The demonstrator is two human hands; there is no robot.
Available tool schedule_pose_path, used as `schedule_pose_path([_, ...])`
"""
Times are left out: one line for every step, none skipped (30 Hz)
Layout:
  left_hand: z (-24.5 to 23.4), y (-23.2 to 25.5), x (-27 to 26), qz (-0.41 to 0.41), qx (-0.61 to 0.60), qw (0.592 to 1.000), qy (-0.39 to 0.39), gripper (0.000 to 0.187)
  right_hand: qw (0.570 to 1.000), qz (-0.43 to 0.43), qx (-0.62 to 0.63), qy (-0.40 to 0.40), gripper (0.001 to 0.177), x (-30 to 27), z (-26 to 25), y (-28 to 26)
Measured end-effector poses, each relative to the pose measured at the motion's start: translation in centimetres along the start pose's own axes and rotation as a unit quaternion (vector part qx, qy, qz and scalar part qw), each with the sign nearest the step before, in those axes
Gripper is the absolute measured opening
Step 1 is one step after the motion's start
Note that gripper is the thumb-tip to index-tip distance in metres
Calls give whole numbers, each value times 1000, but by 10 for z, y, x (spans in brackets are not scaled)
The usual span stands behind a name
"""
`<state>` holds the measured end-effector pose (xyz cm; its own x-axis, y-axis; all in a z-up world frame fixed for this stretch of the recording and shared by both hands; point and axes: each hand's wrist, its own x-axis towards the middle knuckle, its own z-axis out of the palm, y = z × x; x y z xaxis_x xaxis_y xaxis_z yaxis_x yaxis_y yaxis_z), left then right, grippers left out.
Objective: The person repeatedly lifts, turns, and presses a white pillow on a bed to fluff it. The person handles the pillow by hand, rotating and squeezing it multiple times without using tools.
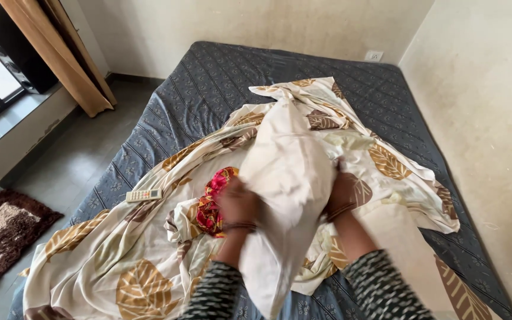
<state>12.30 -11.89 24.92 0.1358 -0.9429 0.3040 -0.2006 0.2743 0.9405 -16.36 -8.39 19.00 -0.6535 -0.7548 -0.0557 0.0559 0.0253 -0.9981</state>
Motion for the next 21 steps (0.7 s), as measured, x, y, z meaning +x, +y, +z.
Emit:
schedule_pose_path([-8,-9,13,-3,26,1000,7,11,999,28,33,17,73,7,-19,-16])
schedule_pose_path([-4,-14,15,-30,3,1000,6,11,999,24,8,24,73,8,-25,-21])
schedule_pose_path([0,-19,17,-56,-21,998,6,12,999,13,-32,27,73,8,-22,-22])
schedule_pose_path([4,-22,18,-82,-44,996,6,13,996,-4,-81,31,72,8,-15,-19])
schedule_pose_path([10,-24,16,-99,-84,992,6,13,996,-16,-89,10,72,3,-7,-13])
schedule_pose_path([20,-24,12,-115,-123,986,5,12,996,-25,-84,-14,72,-2,1,-7])
schedule_pose_path([27,-24,13,-130,-164,978,2,12,996,-29,-75,-33,72,-5,3,-6])
schedule_pose_path([27,-24,19,-191,-198,961,5,13,995,-29,-32,-93,71,-11,-2,-8])
schedule_pose_path([25,-25,23,-254,-231,939,5,15,987,-26,10,-158,71,-21,-14,-10])
schedule_pose_path([21,-26,28,-315,-262,912,5,17,973,-20,43,-227,71,-32,-23,-14])
schedule_pose_path([15,-27,36,-373,-293,880,8,21,958,-17,47,-283,71,-45,-24,-16])
schedule_pose_path([10,-28,42,-429,-323,843,9,25,940,-13,44,-337,70,-61,-21,-16])
schedule_pose_path([10,-29,45,-483,-351,802,8,29,926,-14,34,-377,70,-77,-14,-14])
schedule_pose_path([16,-30,42,-464,-369,805,5,26,927,-20,16,-375,70,-95,2,-8])
schedule_pose_path([28,-28,38,-443,-389,808,0,24,932,-30,2,-361,70,-104,18,-6])
schedule_pose_path([38,-25,37,-422,-409,809,-5,23,938,-39,-8,-345,69,-109,35,-5])
schedule_pose_path([39,-24,32,-405,-399,823,-14,19,945,-38,0,-324,69,-113,46,-6])
schedule_pose_path([39,-19,26,-388,-389,835,-23,16,952,-37,9,-305,69,-115,54,-7])
schedule_pose_path([36,-10,28,-364,-380,850,-34,16,957,-42,20,-287,69,-110,66,-10])
schedule_pose_path([32,2,31,-324,-391,859,-72,9,961,-44,34,-271,68,-103,74,-16])
schedule_pose_path([26,15,31,-285,-401,864,-110,17,964,-42,48,-258,68,-97,77,-21])
